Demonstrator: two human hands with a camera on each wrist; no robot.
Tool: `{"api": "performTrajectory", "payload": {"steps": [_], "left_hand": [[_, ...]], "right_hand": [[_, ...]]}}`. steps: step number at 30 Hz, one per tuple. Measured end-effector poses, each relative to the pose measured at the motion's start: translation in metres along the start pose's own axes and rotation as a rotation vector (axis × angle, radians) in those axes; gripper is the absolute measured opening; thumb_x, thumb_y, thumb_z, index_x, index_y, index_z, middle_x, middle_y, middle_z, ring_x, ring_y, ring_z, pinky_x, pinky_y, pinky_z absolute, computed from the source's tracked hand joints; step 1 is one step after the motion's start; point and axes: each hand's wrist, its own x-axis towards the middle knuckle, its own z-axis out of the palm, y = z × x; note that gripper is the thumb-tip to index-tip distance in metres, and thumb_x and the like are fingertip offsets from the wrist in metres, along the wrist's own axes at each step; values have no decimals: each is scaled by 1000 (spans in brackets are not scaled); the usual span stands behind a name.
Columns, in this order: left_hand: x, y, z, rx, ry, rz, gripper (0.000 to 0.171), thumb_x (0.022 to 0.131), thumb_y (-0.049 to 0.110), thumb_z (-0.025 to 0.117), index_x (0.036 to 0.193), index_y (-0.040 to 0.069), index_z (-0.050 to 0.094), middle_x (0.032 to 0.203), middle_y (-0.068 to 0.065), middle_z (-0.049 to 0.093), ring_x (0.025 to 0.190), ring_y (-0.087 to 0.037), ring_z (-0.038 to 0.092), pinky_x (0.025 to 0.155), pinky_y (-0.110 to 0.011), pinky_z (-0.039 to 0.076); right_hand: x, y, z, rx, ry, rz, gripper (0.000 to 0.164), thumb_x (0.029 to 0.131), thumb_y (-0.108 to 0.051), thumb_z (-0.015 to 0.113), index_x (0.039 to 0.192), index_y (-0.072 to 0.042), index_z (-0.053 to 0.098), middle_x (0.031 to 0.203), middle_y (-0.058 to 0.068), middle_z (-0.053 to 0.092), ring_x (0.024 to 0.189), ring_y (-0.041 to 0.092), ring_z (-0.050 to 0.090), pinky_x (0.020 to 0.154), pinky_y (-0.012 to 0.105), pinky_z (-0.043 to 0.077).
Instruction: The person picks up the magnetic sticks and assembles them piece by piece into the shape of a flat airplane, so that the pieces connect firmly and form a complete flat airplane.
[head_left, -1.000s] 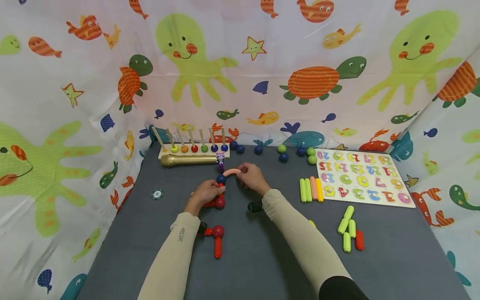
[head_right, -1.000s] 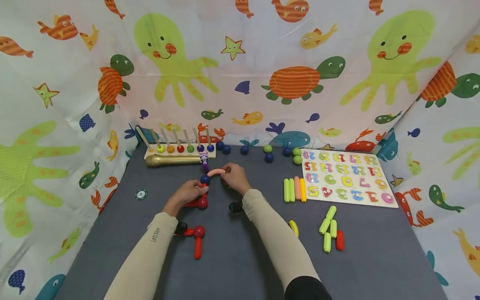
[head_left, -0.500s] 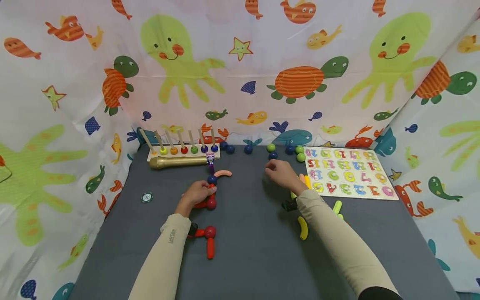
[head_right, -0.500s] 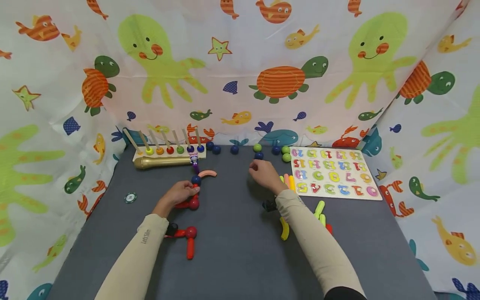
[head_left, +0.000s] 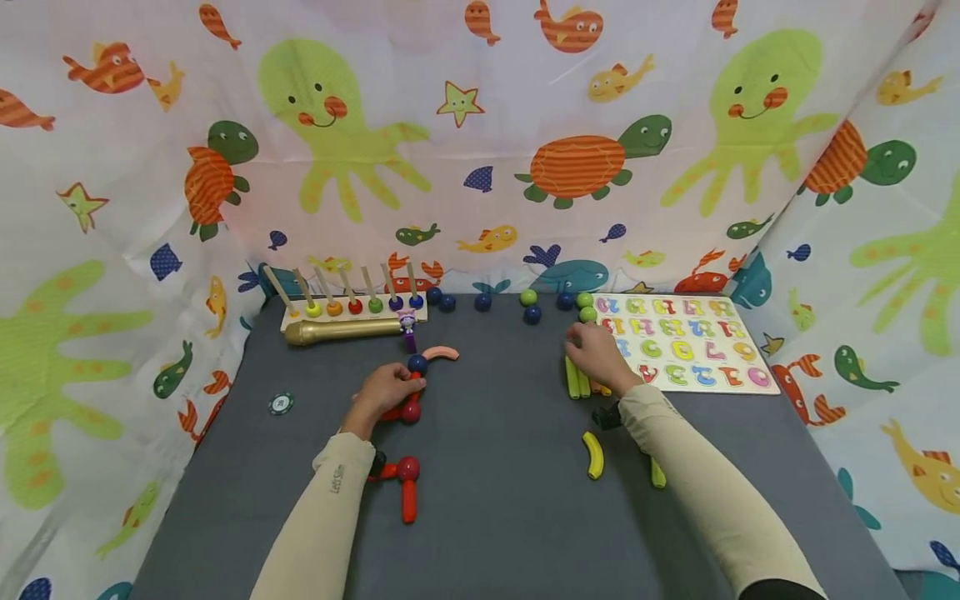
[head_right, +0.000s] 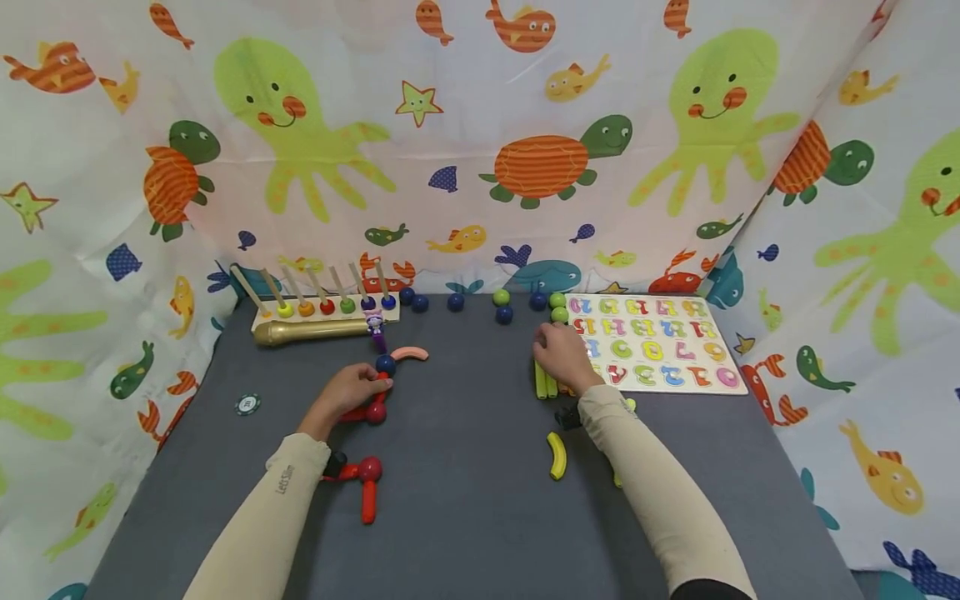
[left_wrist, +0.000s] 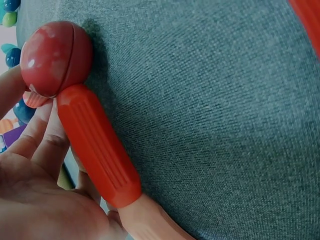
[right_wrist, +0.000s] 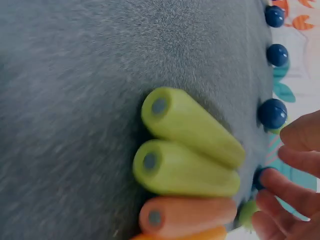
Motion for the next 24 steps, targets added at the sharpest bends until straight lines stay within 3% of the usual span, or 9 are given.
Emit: {"api": "performTrajectory", "payload": {"steps": [5, 11, 17, 20, 24], "left_hand": [[-3, -2, -1, -3, 16, -9, 33, 103, 41, 71, 102, 9, 64, 99, -10, 64, 100, -33, 59, 113, -77, 20], [-3, 0, 3, -23, 32, -10, 32, 104, 40, 71, 99, 10, 62, 93, -8, 61, 93, -31, 58, 112, -74, 22], [0, -1, 6, -29, 33, -16, 31, 103, 39, 72, 98, 10, 62, 91, -7, 62, 96, -31, 60, 116, -75, 16], [5, -3, 6, -17, 32, -22, 32, 103, 41, 73, 98, 11, 63, 91, -7, 62, 97, -31, 60, 115, -75, 18], [7, -5, 2, -8, 26, -41, 32, 102, 41, 73, 97, 10, 63, 92, -8, 63, 99, -32, 60, 114, -73, 20]], "right_hand": [[22, -4, 19, -93, 6, -112, 40, 100, -5, 64, 137, 10, 64, 144, 35, 54, 132, 56, 50, 112, 67, 36], [44, -14, 32, -284, -97, -208, 48, 102, -10, 65, 149, -2, 60, 164, 29, 37, 140, 59, 42, 109, 74, 37], [54, -25, 32, -442, -191, -137, 40, 102, -7, 63, 140, 5, 65, 159, 33, 41, 134, 56, 50, 110, 67, 42], [56, -30, 31, -453, -206, -67, 37, 100, -3, 65, 136, 8, 66, 152, 36, 44, 128, 55, 56, 110, 64, 44], [57, -40, 31, -453, -250, -20, 35, 99, 0, 68, 133, 8, 66, 141, 39, 49, 112, 50, 66, 97, 60, 55]]}}
